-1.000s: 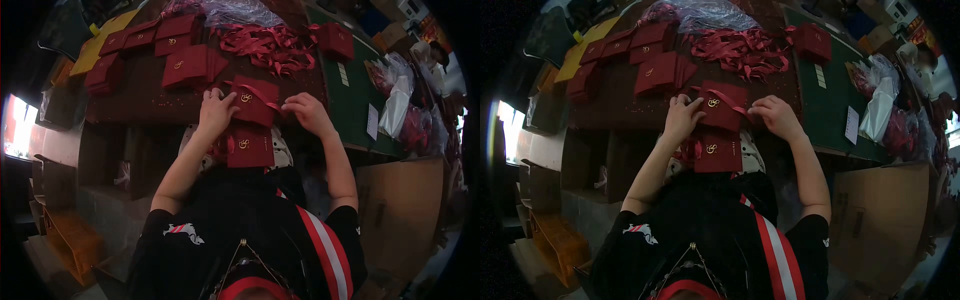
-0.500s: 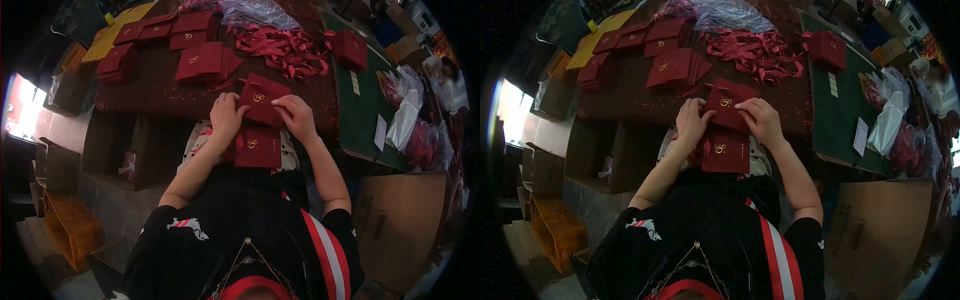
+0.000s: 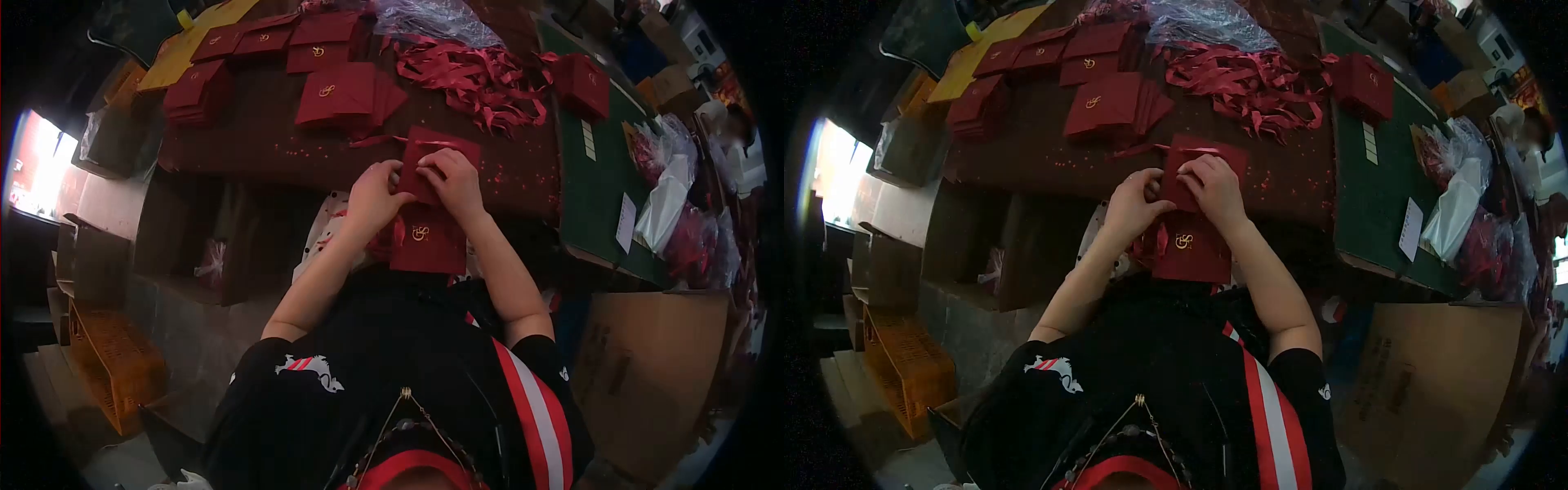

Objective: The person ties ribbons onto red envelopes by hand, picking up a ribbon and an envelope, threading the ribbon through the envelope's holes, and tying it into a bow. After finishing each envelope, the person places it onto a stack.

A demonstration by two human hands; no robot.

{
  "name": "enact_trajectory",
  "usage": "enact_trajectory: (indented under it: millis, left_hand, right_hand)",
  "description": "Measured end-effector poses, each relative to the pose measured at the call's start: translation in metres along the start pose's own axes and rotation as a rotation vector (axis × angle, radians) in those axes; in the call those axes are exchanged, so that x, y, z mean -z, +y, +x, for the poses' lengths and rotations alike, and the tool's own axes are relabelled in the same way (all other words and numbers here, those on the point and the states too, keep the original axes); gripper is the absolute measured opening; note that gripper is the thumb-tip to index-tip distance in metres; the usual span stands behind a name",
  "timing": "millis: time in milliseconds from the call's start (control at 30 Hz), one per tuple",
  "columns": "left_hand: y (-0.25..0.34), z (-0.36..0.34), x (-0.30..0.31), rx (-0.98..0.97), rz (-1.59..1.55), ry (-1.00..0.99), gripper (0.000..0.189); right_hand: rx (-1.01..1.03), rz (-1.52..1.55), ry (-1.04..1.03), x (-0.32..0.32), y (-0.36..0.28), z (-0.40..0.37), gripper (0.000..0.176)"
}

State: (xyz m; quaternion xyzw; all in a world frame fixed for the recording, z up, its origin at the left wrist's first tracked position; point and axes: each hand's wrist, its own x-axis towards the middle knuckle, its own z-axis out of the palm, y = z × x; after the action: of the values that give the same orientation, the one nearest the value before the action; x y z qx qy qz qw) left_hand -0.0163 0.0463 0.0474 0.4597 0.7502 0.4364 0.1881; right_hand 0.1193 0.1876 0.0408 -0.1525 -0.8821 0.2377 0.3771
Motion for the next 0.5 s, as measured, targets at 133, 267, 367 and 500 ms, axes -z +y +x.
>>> enact_trajectory:
  millis: [133, 267, 367, 500]
  left_hand:
    - [-0.001, -0.001, -0.006, -0.034, 0.065, 0.068, 0.047]
    - [-0.002, 0.000, -0.007, -0.040, 0.113, 0.071, 0.046]
    - [-0.002, -0.001, -0.008, -0.027, 0.101, 0.068, 0.045]
    - [-0.001, -0.002, -0.010, -0.037, 0.071, 0.103, 0.044]
  right_hand:
    - [0.024, -0.085, -0.080, 0.005, -0.003, -0.002, 0.012]
    - [0.078, -0.169, -0.096, 0.004, -0.009, -0.005, 0.012]
    - [0.095, -0.191, -0.102, 0.004, -0.009, -0.004, 0.011]
    - [0.146, -0.258, -0.125, 0.004, -0.015, 0.000, 0.013]
